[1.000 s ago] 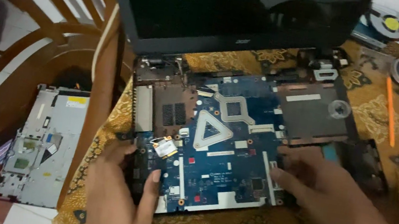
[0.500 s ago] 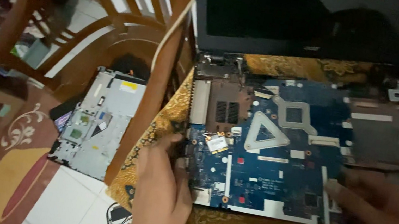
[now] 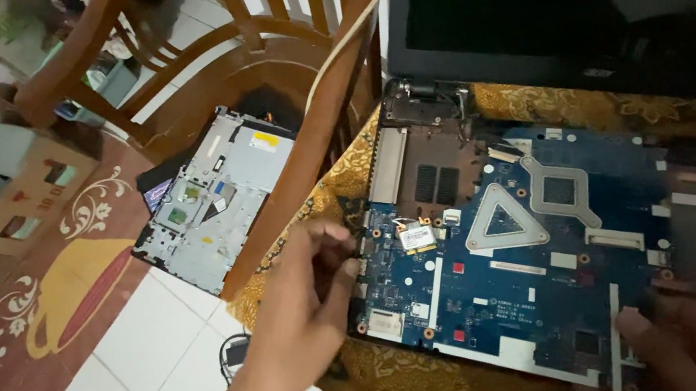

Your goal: The recorder is disassembling an Acer laptop by removing the motherboard and internal components.

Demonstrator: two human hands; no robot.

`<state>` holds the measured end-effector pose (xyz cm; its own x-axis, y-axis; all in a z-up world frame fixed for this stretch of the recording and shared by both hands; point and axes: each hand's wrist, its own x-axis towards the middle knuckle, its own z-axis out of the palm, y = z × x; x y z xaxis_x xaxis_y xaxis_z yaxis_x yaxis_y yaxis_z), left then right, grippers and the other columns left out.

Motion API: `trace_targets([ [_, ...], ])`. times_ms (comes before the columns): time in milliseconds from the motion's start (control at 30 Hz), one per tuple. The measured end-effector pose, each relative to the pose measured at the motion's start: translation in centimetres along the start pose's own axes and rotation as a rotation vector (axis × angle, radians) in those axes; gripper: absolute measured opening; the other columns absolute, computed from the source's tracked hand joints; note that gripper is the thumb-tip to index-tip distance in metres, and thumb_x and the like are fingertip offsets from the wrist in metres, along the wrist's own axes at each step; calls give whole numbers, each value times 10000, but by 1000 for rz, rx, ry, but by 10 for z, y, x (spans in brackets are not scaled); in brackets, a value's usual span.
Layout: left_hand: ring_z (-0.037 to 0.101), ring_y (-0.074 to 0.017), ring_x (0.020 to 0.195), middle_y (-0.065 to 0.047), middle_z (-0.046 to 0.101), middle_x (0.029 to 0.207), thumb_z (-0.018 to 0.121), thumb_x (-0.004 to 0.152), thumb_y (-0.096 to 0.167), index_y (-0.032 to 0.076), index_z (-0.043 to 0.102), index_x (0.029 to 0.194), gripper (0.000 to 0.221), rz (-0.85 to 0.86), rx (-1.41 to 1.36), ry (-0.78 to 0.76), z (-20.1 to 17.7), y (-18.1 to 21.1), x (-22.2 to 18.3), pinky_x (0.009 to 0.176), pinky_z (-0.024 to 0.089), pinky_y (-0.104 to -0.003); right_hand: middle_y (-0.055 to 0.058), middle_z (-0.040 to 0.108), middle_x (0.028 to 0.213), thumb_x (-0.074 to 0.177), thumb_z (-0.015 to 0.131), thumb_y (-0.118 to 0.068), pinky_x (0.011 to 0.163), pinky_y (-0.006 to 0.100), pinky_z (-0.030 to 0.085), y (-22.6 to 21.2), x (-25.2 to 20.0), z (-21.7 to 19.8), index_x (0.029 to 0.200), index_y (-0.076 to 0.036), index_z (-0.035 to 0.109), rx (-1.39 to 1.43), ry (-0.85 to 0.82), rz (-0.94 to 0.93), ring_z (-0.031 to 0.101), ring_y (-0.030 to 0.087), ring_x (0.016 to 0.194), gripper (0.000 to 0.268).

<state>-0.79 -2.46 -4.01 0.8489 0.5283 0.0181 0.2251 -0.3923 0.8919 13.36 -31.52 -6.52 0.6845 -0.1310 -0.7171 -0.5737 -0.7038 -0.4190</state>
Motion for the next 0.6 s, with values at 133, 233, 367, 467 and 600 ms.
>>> trace_targets([
  [133,595,-133,781,-92,667,976,690,891,-12,7,528,1140,298,-104,-144,-132,-19,11,13,656,507,-293,334,695,995,1090,487,-326,712,567,634,13,20,3,1312,48,588,115,-54,24,771,455,827,446],
  [233,625,-133,741,-85,701,921,726,876,28,22,529,1133,324,-191,-36,-203,-29,24,14,622,512,-291,337,693,1005,1052,601,-248,728,575,605,69,80,6,1362,28,555,166,-100,-2,781,476,827,418],
  [367,649,-132,750,-130,687,889,727,877,25,8,507,1135,340,-231,-40,-249,-30,22,10,613,518,-297,336,697,1002,1051,593,-247,663,582,638,111,127,6,1421,2,526,276,-114,-65,734,465,789,451],
  [467,655,-140,747,-149,675,910,721,872,9,4,495,1140,350,-299,-97,-257,-30,23,10,595,520,-305,343,655,977,1036,563,-335,643,624,625,154,186,8,1359,20,525,234,-249,-113,676,470,781,481],
  [600,679,-163,689,-136,685,915,715,841,-21,3,488,1133,371,-322,-74,-217,-27,23,12,554,517,-309,301,700,1062,1010,483,-430,823,568,578,222,278,-12,1349,-37,554,243,-293,142,720,404,913,524],
])
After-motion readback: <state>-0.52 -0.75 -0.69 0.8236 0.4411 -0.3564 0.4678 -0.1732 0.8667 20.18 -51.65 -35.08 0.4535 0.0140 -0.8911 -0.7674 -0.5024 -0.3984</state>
